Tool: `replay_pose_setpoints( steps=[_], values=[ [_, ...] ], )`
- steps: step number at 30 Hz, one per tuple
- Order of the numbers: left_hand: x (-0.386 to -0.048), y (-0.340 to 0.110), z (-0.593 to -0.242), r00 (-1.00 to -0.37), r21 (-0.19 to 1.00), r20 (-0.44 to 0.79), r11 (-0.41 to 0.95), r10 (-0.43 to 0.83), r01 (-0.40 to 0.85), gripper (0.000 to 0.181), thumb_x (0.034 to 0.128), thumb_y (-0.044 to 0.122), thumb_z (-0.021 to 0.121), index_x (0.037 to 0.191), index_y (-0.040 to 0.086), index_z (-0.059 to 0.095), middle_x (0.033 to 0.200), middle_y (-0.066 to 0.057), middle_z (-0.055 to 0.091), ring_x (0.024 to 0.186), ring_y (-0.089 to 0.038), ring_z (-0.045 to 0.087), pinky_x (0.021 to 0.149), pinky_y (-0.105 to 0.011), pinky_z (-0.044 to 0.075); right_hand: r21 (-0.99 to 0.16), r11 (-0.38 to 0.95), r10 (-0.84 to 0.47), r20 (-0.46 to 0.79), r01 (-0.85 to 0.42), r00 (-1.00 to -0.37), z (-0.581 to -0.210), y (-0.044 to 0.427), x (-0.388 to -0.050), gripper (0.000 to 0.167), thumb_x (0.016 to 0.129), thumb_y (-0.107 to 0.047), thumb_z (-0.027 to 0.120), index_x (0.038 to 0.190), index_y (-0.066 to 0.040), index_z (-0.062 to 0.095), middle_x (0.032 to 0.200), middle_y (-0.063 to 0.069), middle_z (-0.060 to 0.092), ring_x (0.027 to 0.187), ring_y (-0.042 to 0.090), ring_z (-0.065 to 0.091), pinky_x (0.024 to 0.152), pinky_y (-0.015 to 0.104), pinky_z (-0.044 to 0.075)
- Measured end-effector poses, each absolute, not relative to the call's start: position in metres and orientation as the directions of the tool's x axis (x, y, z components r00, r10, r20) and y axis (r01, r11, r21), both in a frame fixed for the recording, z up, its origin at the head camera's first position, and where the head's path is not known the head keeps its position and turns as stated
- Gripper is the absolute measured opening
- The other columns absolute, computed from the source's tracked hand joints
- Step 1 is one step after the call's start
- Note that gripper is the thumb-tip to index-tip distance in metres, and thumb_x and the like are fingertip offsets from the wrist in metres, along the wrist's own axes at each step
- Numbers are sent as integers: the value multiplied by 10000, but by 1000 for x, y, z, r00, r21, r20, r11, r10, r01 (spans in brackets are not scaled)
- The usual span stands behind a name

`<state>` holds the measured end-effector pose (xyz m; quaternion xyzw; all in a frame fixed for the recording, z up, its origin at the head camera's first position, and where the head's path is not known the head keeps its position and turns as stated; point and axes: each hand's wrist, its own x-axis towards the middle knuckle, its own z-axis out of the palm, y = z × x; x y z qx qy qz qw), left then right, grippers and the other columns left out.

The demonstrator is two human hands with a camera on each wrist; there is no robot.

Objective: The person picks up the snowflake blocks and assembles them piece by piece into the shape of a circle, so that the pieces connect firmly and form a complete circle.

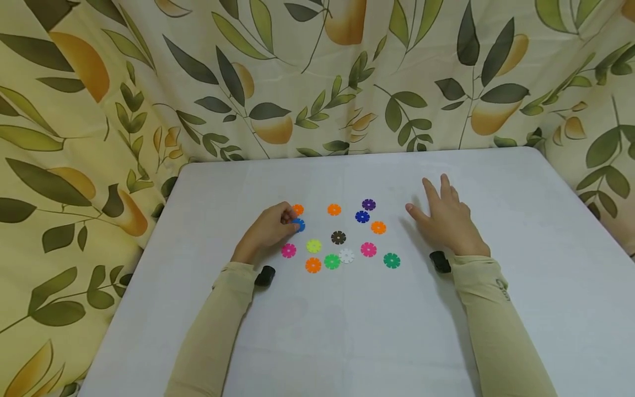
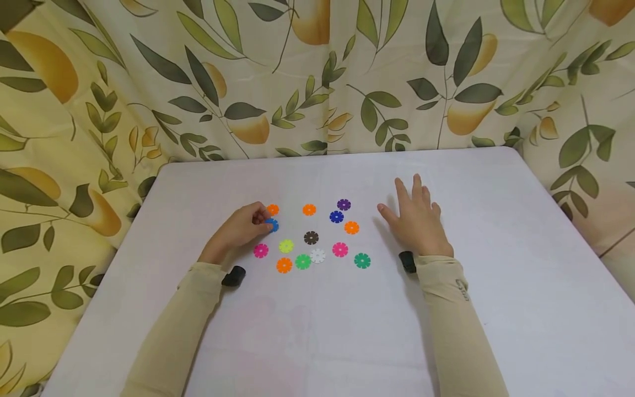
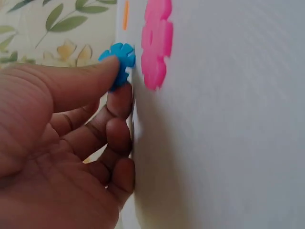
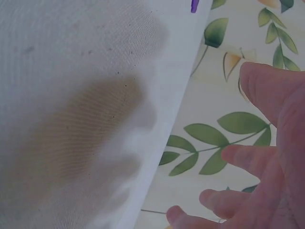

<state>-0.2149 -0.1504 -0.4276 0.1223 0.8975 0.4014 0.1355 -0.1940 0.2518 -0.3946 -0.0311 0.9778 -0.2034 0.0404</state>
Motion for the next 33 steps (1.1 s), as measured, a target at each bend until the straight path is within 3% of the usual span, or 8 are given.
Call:
replay_pose_setpoints(
  steps=[4, 10, 17, 22, 28, 33],
  values=[
    [-213, -155, -426, -953, 832, -165, 555, 253, 4, 166, 1020, 139, 744, 1138, 41, 682, 1018, -88, 640, 986, -265, 575, 902, -377, 484, -416, 908, -85, -68, -50, -994, -392, 254, -195, 853, 1106, -492, 519, 1672, 46, 176, 1691, 405, 10, 1513, 647, 154, 1109, 843, 187],
    [-211, -164, -423, -968, 915, -189, 388, 167, -111, 200, 1030, 166, 746, 1197, 57, 754, 1053, -99, 702, 1017, -266, 602, 919, -367, 496, -490, 869, -102, -34, -72, -994, -390, 252, -195, 724, 1127, -408, 505, 1603, 107, 331, 1611, 393, 338, 1492, 581, 301, 1177, 734, 248],
    [-206, -174, -419, -972, 945, -203, 284, 116, -163, 219, 1033, 118, 730, 1212, -8, 746, 1099, -107, 708, 994, -254, 618, 850, -293, 503, -564, 817, -147, 2, -122, -989, -394, 238, -196, 558, 1107, -315, 571, 1499, 79, 522, 1358, 348, 607, 1240, 507, 595, 1076, 666, 455],
    [-208, -173, -416, -971, 959, -195, 234, 138, -159, 221, 1042, 119, 726, 1218, -14, 730, 1112, -101, 702, 1002, -258, 623, 851, -289, 516, -571, 803, -205, 5, -171, -979, -398, 228, -195, 475, 1095, -252, 613, 1438, 75, 592, 1198, 288, 675, 1111, 437, 626, 1011, 608, 511],
    [-208, -169, -411, -975, 968, -168, 213, 145, -135, 203, 1042, 116, 726, 1198, -13, 737, 1082, -86, 702, 1004, -290, 622, 830, -303, 519, -577, 798, -240, -35, -176, -970, -400, 213, -193, 414, 1081, -229, 643, 1388, 49, 650, 989, 168, 640, 936, 333, 573, 831, 459, 530],
    [-207, -165, -407, -973, 971, -161, 203, 168, -125, 203, 1044, 108, 720, 1202, -18, 731, 1049, -61, 700, 980, -283, 608, 829, -314, 517, -593, 782, -286, -68, -192, -956, -404, 204, -193, 363, 1059, -178, 636, 1349, 36, 677, 984, 148, 637, 939, 322, 575, 819, 439, 524]
  ],
)
